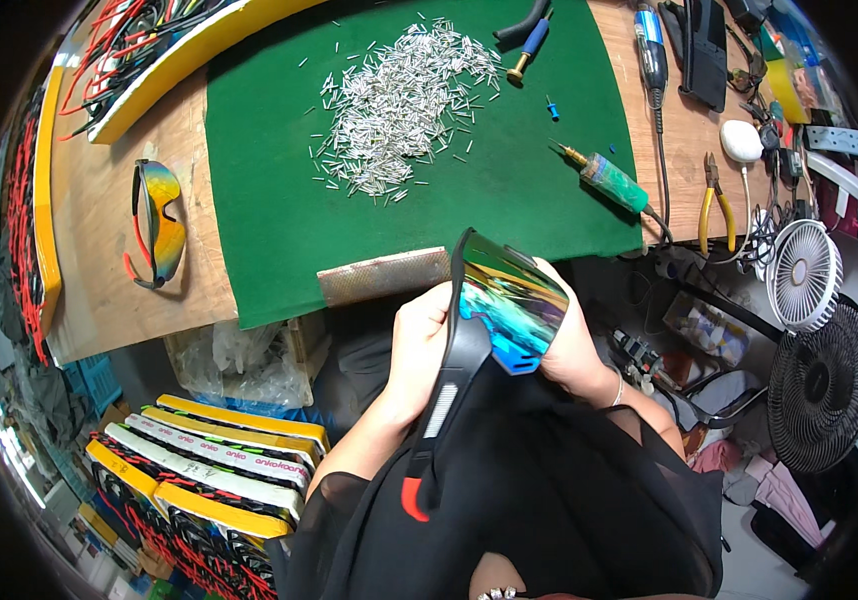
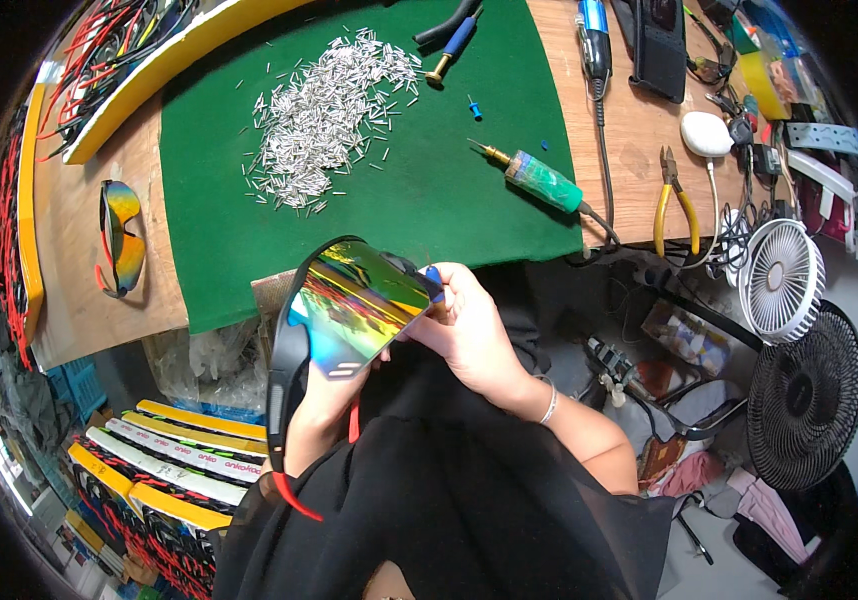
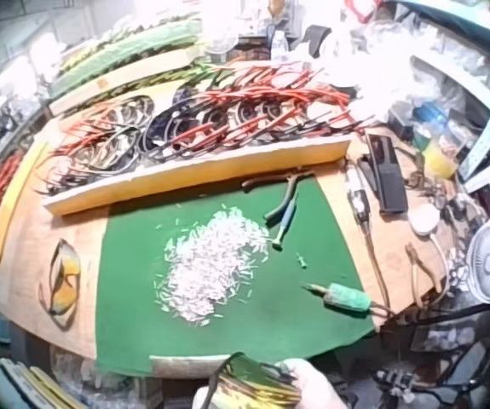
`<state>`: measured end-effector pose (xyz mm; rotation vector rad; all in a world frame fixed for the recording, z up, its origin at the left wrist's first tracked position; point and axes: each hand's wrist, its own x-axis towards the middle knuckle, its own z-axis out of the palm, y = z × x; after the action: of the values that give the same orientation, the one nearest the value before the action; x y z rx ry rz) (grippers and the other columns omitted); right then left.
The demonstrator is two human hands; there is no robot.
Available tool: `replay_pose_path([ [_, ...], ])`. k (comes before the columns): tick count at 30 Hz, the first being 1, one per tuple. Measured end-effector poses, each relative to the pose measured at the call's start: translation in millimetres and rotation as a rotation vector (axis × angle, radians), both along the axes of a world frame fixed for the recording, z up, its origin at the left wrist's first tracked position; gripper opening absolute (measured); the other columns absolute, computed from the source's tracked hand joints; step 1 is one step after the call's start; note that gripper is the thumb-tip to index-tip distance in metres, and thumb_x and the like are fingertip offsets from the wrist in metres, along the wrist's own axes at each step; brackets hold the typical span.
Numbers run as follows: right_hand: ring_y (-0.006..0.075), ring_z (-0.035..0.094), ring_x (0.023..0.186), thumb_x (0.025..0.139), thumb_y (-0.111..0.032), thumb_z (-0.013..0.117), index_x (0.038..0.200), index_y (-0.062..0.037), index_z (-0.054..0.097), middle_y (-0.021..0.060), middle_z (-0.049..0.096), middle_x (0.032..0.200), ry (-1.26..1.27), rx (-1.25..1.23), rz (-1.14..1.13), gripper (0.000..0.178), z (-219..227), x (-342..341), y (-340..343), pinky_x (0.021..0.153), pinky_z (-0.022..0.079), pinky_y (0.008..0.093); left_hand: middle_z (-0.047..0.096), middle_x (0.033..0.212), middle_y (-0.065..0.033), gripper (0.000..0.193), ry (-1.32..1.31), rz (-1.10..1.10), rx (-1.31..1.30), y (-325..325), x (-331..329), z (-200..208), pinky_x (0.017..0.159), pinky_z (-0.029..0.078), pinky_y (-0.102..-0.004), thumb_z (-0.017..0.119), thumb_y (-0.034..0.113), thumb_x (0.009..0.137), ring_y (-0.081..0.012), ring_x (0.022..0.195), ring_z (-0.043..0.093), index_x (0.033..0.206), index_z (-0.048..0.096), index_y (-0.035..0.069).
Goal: The person assembles sunglasses by inserting small metal pins into the frame using a screwdriver. They repeatedly pick up sunglasses from a tray, insert pins into both sides of the frame, and place the finished units back on the tray.
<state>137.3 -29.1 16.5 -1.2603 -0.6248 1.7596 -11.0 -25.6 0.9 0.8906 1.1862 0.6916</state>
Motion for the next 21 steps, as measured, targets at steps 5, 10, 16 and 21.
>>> replay_pose_path([
  [5,0.0070,0.052,0.070,0.075,-0.001,0.065,0.103,-0.0008,0.044,0.0022,0.057,0.078,-0.155,-0.025,0.206,0.035,-11,15,-10,0.066,0.042,0.0205,0.060,0.081,0.0017,0.016,-0.059,0.046,-0.083,2,-8,-1,0.065,0.043,-0.0189,0.050,0.001,0.083,-0.0031,0.073,0.051,0.095,0.059,-0.003],
  [10,0.0026,0.042,0.063,0.078,-0.009,0.064,0.106,-0.0017,0.048,-0.0020,0.054,0.072,-0.393,0.074,0.332,0.033,13,40,4,0.058,0.037,0.0172,0.055,0.063,0.0000,0.026,-0.052,0.173,-0.166,0,-15,-6,0.044,0.030,-0.0167,0.048,0.025,0.090,-0.0032,0.048,0.041,0.084,0.060,0.002],
  [16,0.0337,0.055,0.071,0.080,-0.009,0.055,0.093,-0.0010,0.051,0.0151,0.051,0.077,-1.350,1.023,0.258,0.015,25,14,126,0.063,0.047,0.0388,0.057,0.065,-0.0014,0.025,-0.118,0.101,-0.200,10,-12,11,0.043,0.030,-0.0159,0.046,0.023,0.092,-0.0026,0.047,0.041,0.088,0.058,0.001],
  [21,0.0271,0.053,0.073,0.073,-0.010,0.059,0.089,-0.0028,0.052,0.0123,0.051,0.076,-1.703,1.168,0.289,0.019,-7,7,176,0.062,0.047,0.0363,0.058,0.064,-0.0036,0.024,-0.195,0.199,-0.191,18,-12,20,0.040,0.030,-0.0155,0.045,0.020,0.092,-0.0028,0.046,0.042,0.084,0.055,0.000],
])
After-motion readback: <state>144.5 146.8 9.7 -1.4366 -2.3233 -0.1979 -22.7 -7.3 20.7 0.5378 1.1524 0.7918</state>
